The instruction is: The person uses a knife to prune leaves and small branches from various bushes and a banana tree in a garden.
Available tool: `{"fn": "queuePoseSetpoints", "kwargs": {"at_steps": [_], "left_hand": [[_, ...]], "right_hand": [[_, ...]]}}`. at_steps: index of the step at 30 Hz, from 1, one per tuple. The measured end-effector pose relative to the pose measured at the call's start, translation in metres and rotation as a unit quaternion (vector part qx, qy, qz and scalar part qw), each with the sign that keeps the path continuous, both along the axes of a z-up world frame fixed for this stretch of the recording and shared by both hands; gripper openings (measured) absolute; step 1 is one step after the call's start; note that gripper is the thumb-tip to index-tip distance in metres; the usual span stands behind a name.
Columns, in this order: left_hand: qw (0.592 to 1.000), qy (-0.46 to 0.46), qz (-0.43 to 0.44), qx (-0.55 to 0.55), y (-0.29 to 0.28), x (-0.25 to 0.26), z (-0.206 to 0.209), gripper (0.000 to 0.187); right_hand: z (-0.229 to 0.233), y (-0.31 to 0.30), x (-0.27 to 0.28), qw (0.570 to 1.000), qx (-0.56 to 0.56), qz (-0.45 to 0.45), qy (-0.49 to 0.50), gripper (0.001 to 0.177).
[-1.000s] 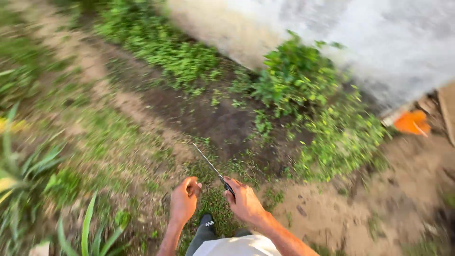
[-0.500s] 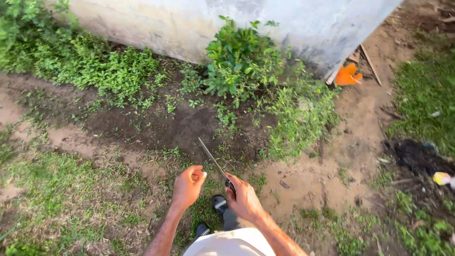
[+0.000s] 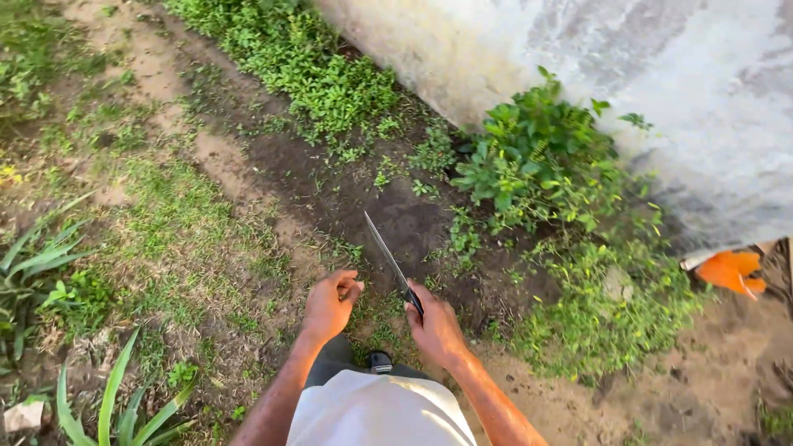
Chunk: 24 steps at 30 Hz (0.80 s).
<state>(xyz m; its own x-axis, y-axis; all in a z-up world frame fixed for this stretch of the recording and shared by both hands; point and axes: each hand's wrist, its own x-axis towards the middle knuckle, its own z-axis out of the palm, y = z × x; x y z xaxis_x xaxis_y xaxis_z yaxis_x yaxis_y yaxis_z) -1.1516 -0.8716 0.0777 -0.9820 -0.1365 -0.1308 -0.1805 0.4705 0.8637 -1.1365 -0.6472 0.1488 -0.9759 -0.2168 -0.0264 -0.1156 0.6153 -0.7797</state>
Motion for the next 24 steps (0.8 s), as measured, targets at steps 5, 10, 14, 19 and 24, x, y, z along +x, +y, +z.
{"fn": "queuePoseSetpoints", "kwargs": {"at_steps": [5,10,14,19,24], "left_hand": [[0.998,-0.027,0.050,0.014,-0.041,-0.033,0.002,0.035],[0.996,-0.035,0.075,0.027,-0.095,-0.094,-0.006,0.036],[0.995,-0.043,0.082,0.036,-0.156,-0.158,-0.023,0.038],[0.996,-0.029,0.072,0.034,-0.249,-0.236,-0.022,0.037],[0.997,-0.013,0.078,-0.003,-0.329,-0.302,0.024,0.039]], "right_hand": [[-0.009,-0.036,-0.055,0.997,0.040,0.003,-0.062,0.045],[-0.024,-0.093,-0.119,0.998,-0.018,0.050,0.017,0.045],[-0.017,-0.162,-0.184,0.997,0.032,0.030,-0.070,0.047],[-0.032,-0.259,-0.265,0.997,0.033,0.044,-0.057,0.047],[-0.010,-0.346,-0.335,0.995,0.019,0.086,-0.048,0.048]]}}
